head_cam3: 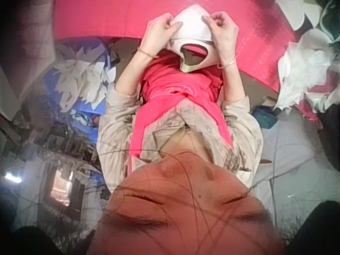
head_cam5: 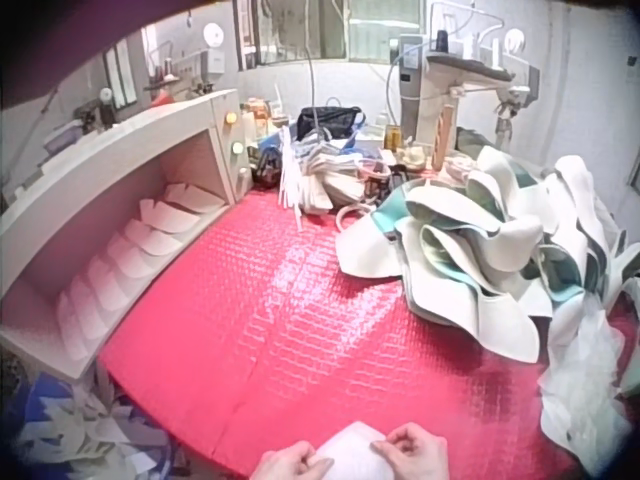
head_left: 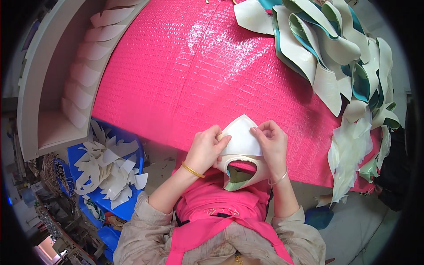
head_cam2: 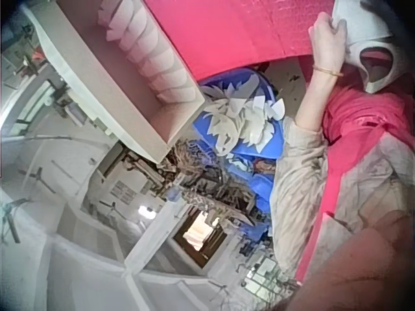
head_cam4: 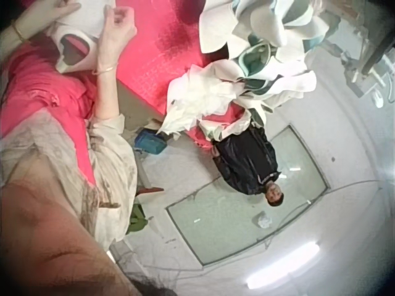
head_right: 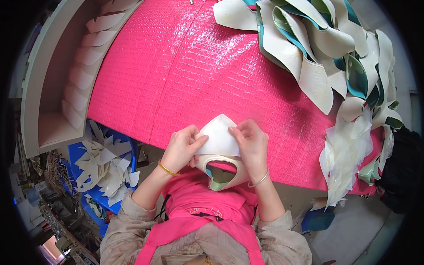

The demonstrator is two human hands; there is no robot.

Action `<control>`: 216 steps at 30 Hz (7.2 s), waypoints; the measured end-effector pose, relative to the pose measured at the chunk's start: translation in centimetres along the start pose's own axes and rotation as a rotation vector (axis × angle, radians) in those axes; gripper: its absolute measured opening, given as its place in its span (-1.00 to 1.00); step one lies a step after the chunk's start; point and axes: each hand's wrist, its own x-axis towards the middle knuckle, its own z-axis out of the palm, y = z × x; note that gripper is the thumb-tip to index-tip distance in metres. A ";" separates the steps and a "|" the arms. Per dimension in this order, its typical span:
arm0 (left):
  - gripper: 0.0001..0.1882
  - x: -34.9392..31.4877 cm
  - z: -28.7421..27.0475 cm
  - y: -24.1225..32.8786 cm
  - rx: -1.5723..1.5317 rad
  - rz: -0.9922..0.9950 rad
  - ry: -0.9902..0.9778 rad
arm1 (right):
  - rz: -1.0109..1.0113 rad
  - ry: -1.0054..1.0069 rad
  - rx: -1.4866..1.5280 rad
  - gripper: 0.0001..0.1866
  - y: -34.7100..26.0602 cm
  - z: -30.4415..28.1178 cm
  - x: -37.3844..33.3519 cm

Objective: The person assembles shoe components by hand on a pink workbench. They pick up white and teal shoe parts, insert white insoles, and press the pieces together to form a finished shoe unit. The person handles the items one at a time, occasionally placing finished units into a white bin.

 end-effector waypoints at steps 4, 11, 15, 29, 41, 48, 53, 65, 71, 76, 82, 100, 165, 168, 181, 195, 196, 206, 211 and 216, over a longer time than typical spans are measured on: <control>-0.75 0.1 0.0 0.2 0.077 -0.001 0.005 | -0.004 -0.021 0.004 -0.81 0.2 0.0 0.2; -0.72 -1.5 -1.3 -0.7 0.859 0.316 0.333 | -0.117 -0.039 -0.180 -0.75 0.0 -0.1 0.4; -0.63 -1.7 2.6 -2.5 0.729 0.915 0.136 | -0.121 -0.072 -0.567 -0.71 -0.8 -1.8 0.2; -0.57 -5.6 -2.7 -5.6 0.936 0.859 0.106 | -0.575 -0.360 -0.892 -0.39 1.6 -6.2 -5.6; -0.51 -6.5 -0.9 -5.1 1.002 0.850 0.219 | -0.472 -0.037 -0.744 -0.48 0.8 -4.0 -3.2; -0.18 -3.5 -3.7 -3.2 -0.221 0.622 -0.043 | -0.388 -0.368 -0.012 -0.70 -2.0 -4.3 -6.2; -0.47 -6.8 -6.0 2.0 0.083 0.325 -0.800 | -0.827 -0.672 0.240 -0.69 -5.3 -6.0 -4.3; -0.58 -12.5 -10.3 5.7 -0.062 0.537 -0.419 | -0.337 -1.097 0.836 -0.39 -4.1 -3.1 -4.2; -0.31 0.0 -9.2 7.7 -0.387 0.520 -0.311 | -0.139 -0.608 0.541 -0.52 -4.3 -4.6 0.9; -0.45 10.5 -10.0 7.0 -0.366 0.406 -0.181 | -0.240 -0.448 0.494 -0.70 -4.0 -2.1 10.2; -0.60 10.0 -10.0 4.2 -0.554 0.487 0.257 | -0.655 0.070 -0.291 -0.60 -2.5 0.7 15.1; -0.74 2.0 -3.5 4.9 0.587 1.190 -0.164 | -0.912 -0.537 -0.504 -0.60 -8.6 -6.0 2.8; -0.69 -1.7 -6.9 -0.3 -0.193 0.347 0.274 | -0.819 -0.367 -0.136 -0.87 -9.2 -1.3 2.9; -0.73 -1.7 -6.1 0.0 -0.198 0.394 0.286 | -0.862 -0.300 -0.172 -0.85 -10.0 -0.2 2.0; -0.80 -2.0 -3.9 0.6 -0.140 0.421 0.305 | -1.113 -0.339 -0.667 -0.69 -10.2 2.5 1.5; -0.84 -2.1 -2.9 1.8 0.169 0.609 0.427 | -1.170 -0.348 -0.657 -0.86 -9.0 2.2 1.8; -0.84 -2.1 -2.9 1.9 0.194 0.621 0.432 | -1.163 -0.336 -0.664 -0.87 -9.0 2.2 1.7; -0.82 -0.8 -3.5 0.4 0.012 0.642 0.273 | -1.217 -0.479 -0.310 -0.85 -9.0 1.2 3.7; -0.82 -1.1 -4.2 0.6 -0.063 0.506 0.172 | -1.129 -0.459 -0.284 -0.86 -8.0 1.4 3.6; -0.80 -1.8 -3.6 1.8 0.017 0.501 0.248 | -1.152 -0.405 -0.362 -0.85 -8.1 1.6 2.8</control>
